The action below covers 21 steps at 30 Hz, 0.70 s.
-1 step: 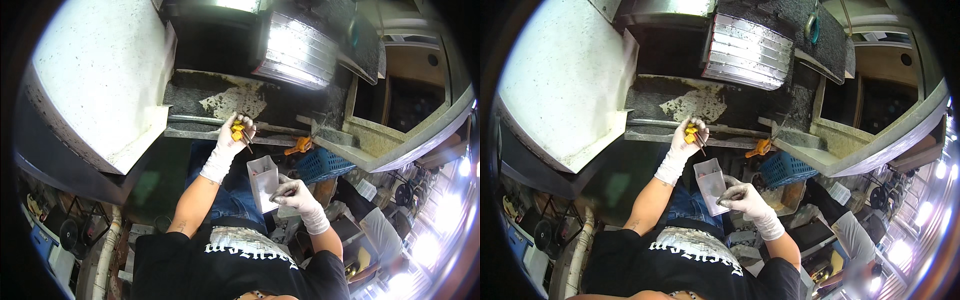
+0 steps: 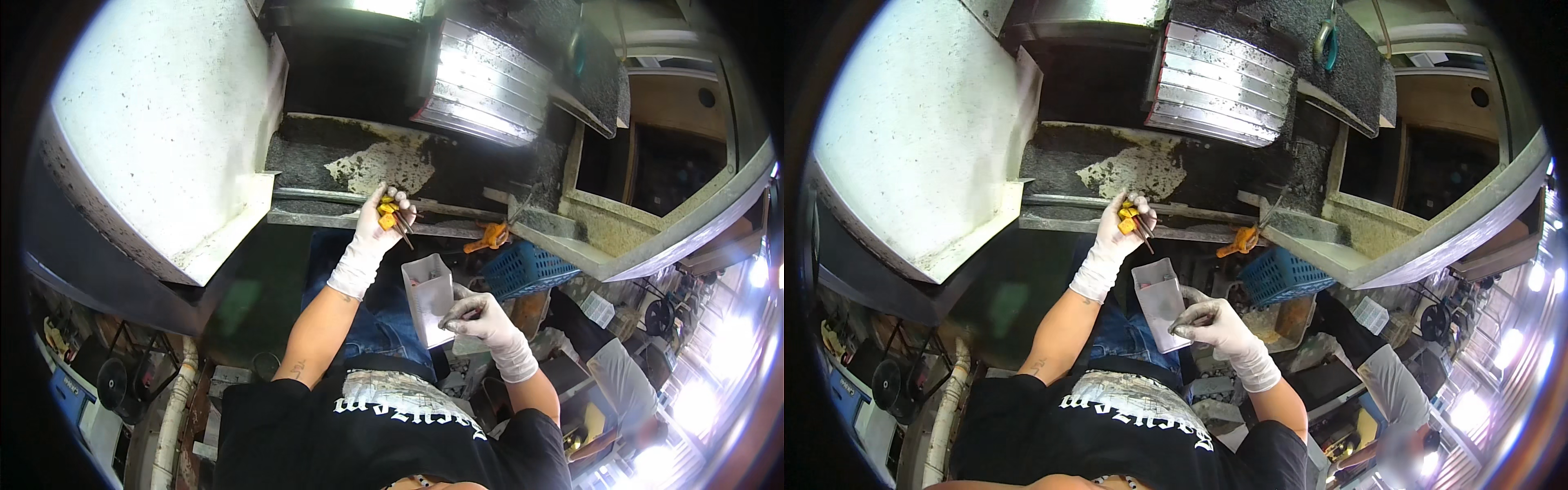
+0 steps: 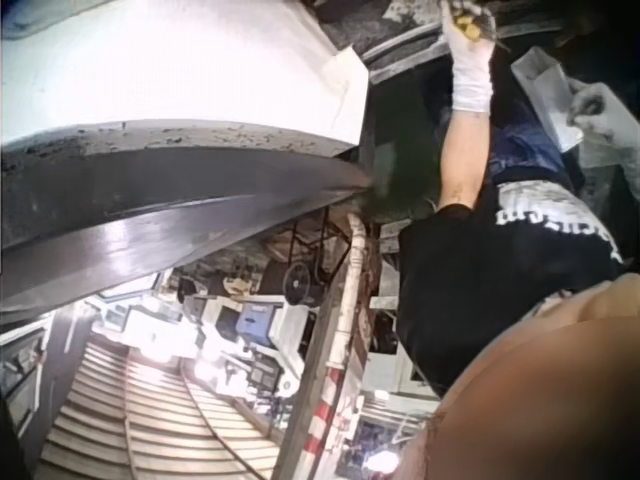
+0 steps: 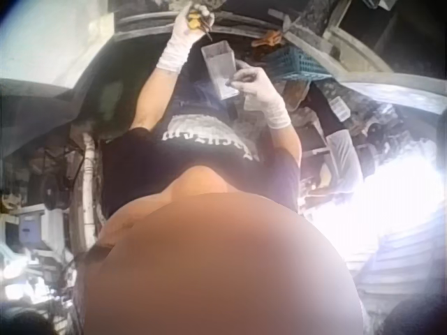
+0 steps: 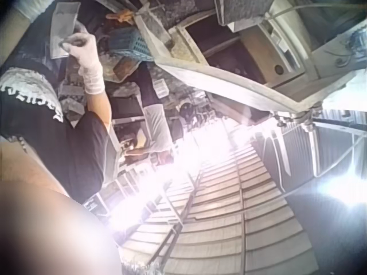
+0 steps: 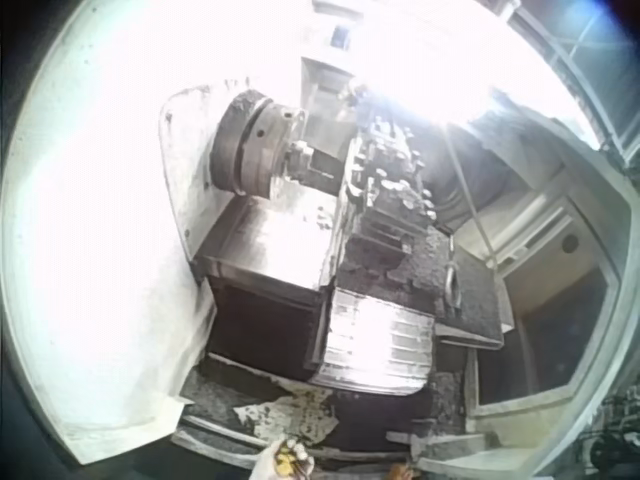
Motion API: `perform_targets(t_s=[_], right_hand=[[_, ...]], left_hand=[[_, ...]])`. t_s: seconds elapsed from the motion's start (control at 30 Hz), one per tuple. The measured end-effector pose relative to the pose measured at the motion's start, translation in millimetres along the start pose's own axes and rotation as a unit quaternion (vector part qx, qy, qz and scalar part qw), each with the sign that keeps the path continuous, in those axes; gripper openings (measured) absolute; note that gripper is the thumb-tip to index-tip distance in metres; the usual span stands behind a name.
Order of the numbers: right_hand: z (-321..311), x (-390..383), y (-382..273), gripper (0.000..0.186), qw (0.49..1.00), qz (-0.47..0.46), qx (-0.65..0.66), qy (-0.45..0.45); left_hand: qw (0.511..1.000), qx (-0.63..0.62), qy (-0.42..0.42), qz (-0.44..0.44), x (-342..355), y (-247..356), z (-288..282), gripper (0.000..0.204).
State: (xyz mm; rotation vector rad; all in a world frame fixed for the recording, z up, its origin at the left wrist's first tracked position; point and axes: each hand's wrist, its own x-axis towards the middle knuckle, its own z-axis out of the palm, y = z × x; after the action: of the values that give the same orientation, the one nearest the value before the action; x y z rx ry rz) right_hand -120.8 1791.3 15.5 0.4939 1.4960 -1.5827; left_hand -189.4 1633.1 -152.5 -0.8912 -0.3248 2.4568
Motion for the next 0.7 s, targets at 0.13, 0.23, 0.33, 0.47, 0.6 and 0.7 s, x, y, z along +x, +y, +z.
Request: perform_targets(t_s=[0.13, 0.23, 0.33, 0.47, 0.6, 0.7], right_hand=[[1, 3, -3, 0.018, 1.0, 0.029, -0.004, -0.001], [3, 4, -5, 0.018, 1.0, 0.029, -0.007, -0.009], [3, 5, -8, 0.02, 0.999, 0.047, 0.014, -0.003], [4, 6, -9, 0.02, 0.997, 0.06, 0.039, 0.002], [2, 6, -7, 0.019, 0.99, 0.106, 0.096, -0.013], [2, 11, -2, 0.017, 0.98, 0.149, 0.135, -0.012]], left_hand=[[0.993, -0.024, -0.072, -0.085, 2, -4, 6, 0.028], [0.985, -0.027, -0.108, -0.129, 1, -5, 8, 0.029], [0.98, -0.038, -0.102, -0.169, -4, -4, 8, 0.03], [0.96, -0.076, -0.133, -0.233, -9, -1, 3, 0.034], [0.959, -0.052, -0.138, -0.241, -18, -3, -3, 0.034], [0.971, 0.038, -0.078, -0.221, -26, -5, -6, 0.036]])
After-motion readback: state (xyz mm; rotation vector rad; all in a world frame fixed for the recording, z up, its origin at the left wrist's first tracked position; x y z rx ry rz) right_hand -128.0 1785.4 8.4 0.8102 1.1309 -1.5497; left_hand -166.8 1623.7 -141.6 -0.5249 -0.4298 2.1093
